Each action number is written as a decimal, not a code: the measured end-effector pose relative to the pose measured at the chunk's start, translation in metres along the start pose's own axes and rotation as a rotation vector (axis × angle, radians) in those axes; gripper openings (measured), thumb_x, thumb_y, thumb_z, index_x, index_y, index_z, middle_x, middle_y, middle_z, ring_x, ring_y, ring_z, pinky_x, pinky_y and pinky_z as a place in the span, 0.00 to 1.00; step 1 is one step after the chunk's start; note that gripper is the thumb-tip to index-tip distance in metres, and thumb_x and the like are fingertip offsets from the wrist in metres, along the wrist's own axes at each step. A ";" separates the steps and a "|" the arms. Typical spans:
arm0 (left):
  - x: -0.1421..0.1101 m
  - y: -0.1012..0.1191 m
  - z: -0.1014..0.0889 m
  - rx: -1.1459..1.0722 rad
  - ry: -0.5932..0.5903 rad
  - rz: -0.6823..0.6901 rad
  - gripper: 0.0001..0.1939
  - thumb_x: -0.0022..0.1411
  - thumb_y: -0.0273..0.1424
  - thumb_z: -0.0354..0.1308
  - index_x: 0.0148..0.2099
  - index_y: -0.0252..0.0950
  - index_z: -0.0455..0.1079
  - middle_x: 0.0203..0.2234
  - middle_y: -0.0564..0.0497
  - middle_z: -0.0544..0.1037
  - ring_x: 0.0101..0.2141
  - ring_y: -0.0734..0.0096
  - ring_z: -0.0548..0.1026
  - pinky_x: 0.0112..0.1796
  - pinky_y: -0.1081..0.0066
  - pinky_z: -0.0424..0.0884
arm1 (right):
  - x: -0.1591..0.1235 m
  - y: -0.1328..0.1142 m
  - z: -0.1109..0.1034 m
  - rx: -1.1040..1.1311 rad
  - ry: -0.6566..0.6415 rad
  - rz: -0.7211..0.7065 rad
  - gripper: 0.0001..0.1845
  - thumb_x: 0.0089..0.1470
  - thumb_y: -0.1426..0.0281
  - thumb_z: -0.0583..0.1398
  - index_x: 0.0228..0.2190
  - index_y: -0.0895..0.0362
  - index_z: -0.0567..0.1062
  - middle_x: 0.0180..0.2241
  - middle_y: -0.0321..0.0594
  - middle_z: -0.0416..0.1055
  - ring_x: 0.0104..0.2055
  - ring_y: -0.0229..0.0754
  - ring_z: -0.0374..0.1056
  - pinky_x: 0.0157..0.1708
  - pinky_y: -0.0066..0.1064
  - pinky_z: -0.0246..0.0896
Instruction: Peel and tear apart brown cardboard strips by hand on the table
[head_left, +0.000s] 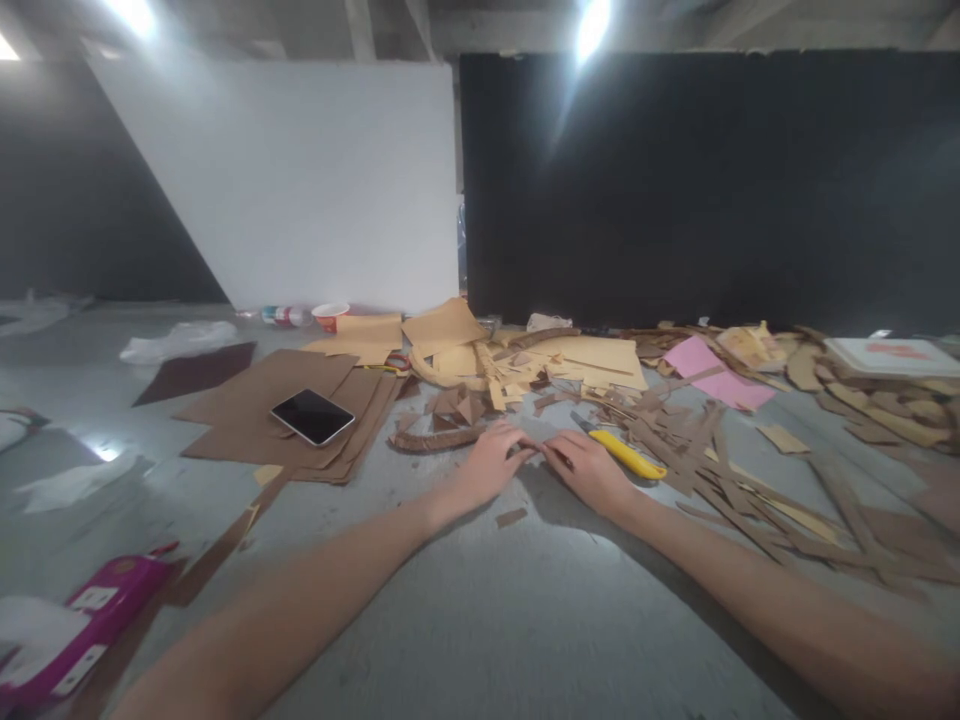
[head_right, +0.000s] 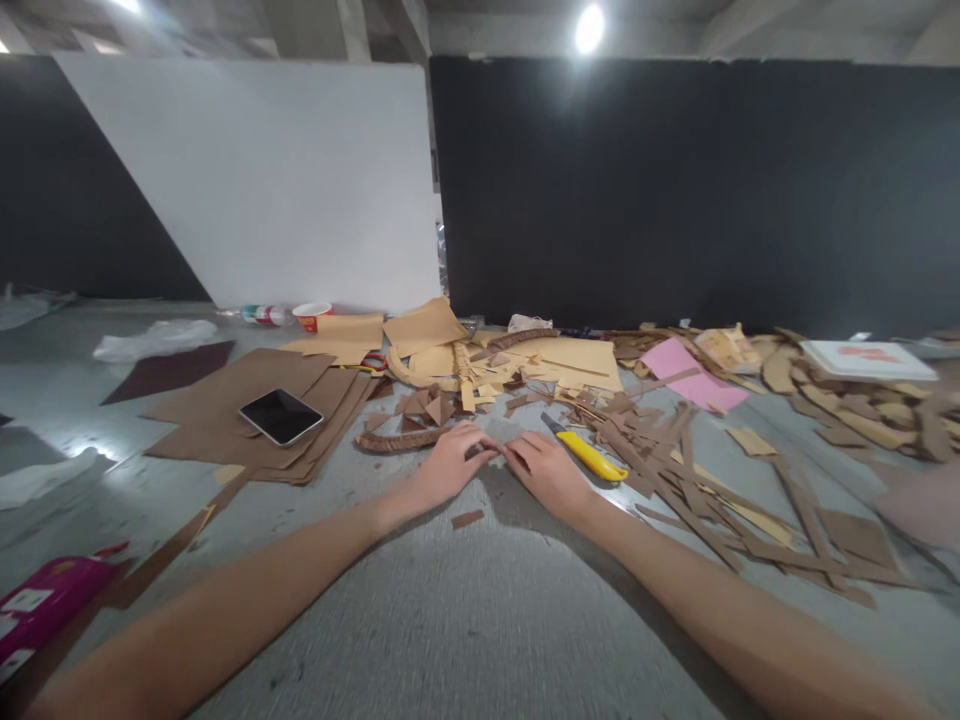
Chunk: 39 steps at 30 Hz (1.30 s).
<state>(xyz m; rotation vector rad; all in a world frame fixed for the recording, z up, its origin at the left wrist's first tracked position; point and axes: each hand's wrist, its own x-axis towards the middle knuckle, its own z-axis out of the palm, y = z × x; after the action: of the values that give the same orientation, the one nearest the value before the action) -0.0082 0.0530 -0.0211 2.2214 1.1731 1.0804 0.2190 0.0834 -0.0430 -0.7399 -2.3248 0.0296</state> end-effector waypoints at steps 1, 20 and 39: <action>0.001 0.000 -0.001 -0.032 0.014 -0.011 0.09 0.74 0.35 0.62 0.41 0.39 0.82 0.38 0.46 0.84 0.45 0.58 0.79 0.54 0.59 0.71 | 0.001 -0.002 -0.002 0.062 0.017 0.042 0.18 0.78 0.63 0.53 0.38 0.54 0.78 0.34 0.41 0.75 0.37 0.46 0.72 0.39 0.36 0.67; -0.005 0.007 0.010 -0.298 0.041 -0.284 0.23 0.69 0.50 0.61 0.36 0.34 0.82 0.30 0.48 0.83 0.32 0.63 0.78 0.36 0.69 0.68 | 0.008 -0.014 -0.006 0.417 0.054 0.425 0.18 0.72 0.54 0.59 0.34 0.53 0.76 0.32 0.38 0.76 0.35 0.45 0.71 0.37 0.34 0.64; -0.006 0.006 0.016 -0.624 0.059 -0.419 0.31 0.58 0.60 0.69 0.35 0.33 0.81 0.27 0.45 0.82 0.25 0.65 0.80 0.29 0.68 0.79 | 0.009 -0.018 -0.010 0.476 0.061 0.348 0.20 0.75 0.56 0.55 0.38 0.53 0.80 0.38 0.42 0.81 0.41 0.47 0.76 0.44 0.35 0.69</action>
<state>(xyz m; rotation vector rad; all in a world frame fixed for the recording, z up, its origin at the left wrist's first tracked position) 0.0056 0.0449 -0.0301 1.4068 1.0682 1.1368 0.2111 0.0711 -0.0262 -0.8658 -1.9899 0.6788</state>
